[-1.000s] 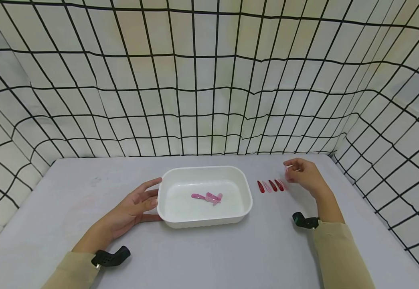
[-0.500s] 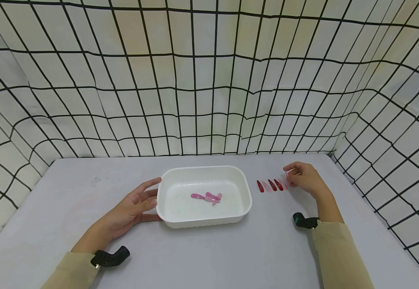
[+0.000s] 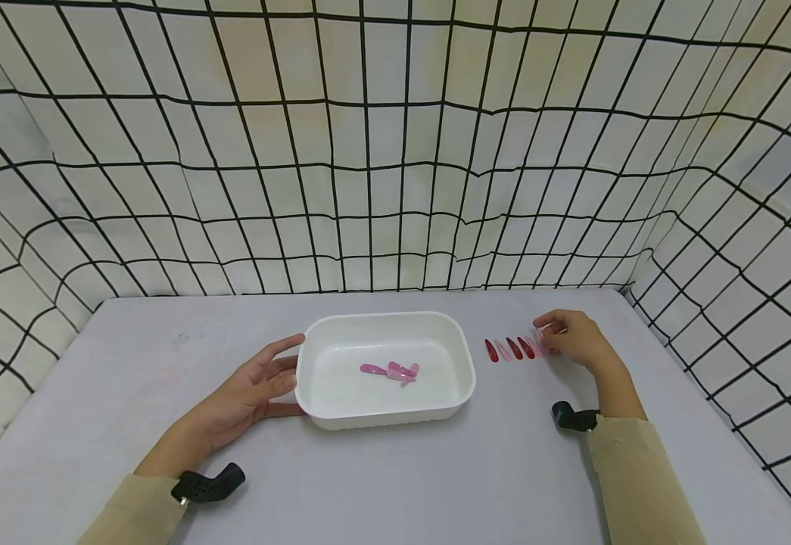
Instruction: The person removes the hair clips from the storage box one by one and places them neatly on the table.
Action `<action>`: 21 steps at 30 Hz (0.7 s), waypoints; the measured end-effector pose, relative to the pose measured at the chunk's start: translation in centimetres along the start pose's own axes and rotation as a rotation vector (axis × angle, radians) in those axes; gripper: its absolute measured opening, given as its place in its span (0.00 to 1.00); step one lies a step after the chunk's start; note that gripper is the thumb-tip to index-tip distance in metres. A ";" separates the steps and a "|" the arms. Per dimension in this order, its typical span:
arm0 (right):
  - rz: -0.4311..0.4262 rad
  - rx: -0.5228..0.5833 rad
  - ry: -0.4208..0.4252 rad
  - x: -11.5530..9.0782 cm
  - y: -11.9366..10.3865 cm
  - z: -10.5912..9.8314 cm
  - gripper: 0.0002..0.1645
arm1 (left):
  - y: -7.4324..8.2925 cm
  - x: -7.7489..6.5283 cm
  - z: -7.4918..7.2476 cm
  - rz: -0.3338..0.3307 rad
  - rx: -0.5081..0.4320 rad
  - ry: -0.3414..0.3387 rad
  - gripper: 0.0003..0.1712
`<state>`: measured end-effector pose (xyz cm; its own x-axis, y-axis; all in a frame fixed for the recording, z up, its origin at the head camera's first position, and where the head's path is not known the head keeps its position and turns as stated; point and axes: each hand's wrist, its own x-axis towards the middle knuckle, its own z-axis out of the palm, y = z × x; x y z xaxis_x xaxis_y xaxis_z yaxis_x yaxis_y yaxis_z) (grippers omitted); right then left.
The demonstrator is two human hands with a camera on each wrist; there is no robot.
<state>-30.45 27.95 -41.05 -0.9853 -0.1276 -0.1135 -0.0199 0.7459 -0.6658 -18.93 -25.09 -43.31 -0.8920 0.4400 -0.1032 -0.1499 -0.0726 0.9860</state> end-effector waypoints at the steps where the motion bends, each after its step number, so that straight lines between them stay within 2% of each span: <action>1: 0.004 -0.002 0.000 0.0 0.0 0.0 0.18 | 0.0 0.0 0.0 0.000 0.001 0.001 0.38; 11: 0.026 -0.069 0.001 0.1 -0.3 0.2 0.16 | 0.0 0.0 0.0 -0.003 0.004 0.005 0.38; 21: -0.007 -0.109 0.006 -0.1 -0.7 0.1 0.17 | 0.1 0.0 0.1 -0.007 0.010 0.013 0.38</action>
<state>-30.35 27.40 -40.66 -0.9861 -0.1289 -0.1047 -0.0443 0.8118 -0.5823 -18.87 -25.04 -43.20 -0.8963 0.4291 -0.1116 -0.1517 -0.0605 0.9866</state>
